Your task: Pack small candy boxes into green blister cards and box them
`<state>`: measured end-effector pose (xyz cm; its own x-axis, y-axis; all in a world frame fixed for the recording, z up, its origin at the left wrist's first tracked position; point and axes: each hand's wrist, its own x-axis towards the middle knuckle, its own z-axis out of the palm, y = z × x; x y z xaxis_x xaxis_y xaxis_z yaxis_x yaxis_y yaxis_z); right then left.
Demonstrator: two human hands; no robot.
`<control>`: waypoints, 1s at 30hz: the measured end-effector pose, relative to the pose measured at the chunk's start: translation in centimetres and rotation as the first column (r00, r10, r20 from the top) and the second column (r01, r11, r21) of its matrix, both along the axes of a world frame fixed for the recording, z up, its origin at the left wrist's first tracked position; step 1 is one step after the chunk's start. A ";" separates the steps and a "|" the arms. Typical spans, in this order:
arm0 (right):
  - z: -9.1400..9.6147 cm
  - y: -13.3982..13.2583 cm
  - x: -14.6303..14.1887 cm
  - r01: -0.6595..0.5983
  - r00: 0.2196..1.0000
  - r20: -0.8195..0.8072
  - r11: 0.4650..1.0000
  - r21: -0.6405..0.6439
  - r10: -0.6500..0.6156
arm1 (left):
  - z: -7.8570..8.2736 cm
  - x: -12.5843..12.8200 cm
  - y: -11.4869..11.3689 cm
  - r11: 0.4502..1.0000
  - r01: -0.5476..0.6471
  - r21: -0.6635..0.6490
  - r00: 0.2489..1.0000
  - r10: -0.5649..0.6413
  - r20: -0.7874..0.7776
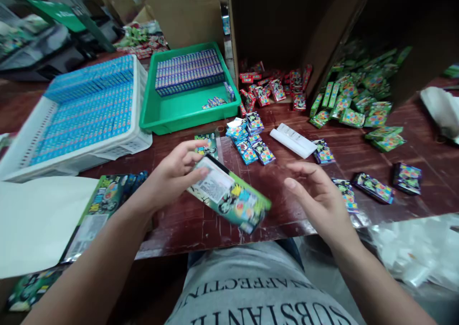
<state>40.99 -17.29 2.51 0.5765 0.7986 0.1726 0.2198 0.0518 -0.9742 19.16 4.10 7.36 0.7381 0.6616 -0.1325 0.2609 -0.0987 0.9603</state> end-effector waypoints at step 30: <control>2.1 8.8 -5.8 -0.541 0.841 -0.056 0.835 -0.100 0.538 | -2.7 -3.1 -1.5 0.996 0.072 -0.048 0.971 -0.059 0.234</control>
<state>35.21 -8.50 4.60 0.0514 0.9969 0.0595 0.1634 0.0504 -0.9853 16.03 2.62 4.64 0.7945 0.6071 0.0120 0.0253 -0.0528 0.9983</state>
